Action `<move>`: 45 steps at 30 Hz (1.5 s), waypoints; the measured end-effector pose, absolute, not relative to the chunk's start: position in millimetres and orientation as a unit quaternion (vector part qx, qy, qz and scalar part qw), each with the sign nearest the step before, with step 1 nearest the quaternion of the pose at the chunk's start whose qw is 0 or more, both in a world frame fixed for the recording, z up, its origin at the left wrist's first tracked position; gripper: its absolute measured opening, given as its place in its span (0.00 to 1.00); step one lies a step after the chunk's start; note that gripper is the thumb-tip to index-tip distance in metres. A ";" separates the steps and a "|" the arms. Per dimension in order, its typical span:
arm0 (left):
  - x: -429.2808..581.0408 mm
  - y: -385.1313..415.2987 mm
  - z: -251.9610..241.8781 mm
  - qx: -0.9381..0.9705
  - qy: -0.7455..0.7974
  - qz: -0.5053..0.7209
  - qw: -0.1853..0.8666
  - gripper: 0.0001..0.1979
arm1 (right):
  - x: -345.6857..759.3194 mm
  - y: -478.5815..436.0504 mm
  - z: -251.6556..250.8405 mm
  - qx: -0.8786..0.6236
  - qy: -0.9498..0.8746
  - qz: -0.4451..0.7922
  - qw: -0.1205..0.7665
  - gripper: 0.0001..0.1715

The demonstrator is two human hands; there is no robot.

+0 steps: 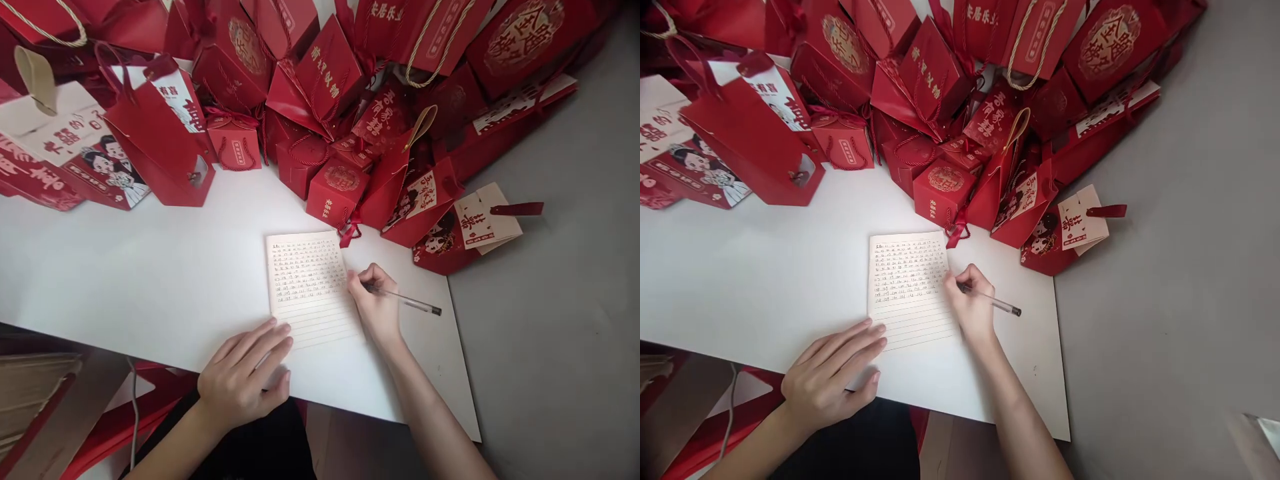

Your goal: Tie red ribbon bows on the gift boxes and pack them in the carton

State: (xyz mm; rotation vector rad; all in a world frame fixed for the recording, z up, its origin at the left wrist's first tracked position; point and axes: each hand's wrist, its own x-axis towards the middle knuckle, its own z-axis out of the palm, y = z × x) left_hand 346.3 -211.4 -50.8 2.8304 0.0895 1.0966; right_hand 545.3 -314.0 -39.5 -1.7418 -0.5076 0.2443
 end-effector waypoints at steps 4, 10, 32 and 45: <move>346.5 -211.5 -49.7 0.934 0.032 0.350 0.065 0.11 | 539.1 -313.0 -39.2 -0.762 -0.213 0.120 0.600 0.20; 347.3 -212.4 -47.8 0.933 0.037 0.349 0.079 0.10 | 540.9 -312.4 -38.2 -0.783 -0.219 0.114 0.571 0.19; 347.7 -213.8 -46.5 0.931 0.050 0.347 0.100 0.10 | 540.6 -312.2 -34.9 -0.798 -0.219 0.096 0.553 0.18; 348.4 -214.2 -46.1 0.928 0.054 0.353 0.104 0.10 | 550.5 -317.8 -33.3 -0.787 -0.188 0.064 0.584 0.18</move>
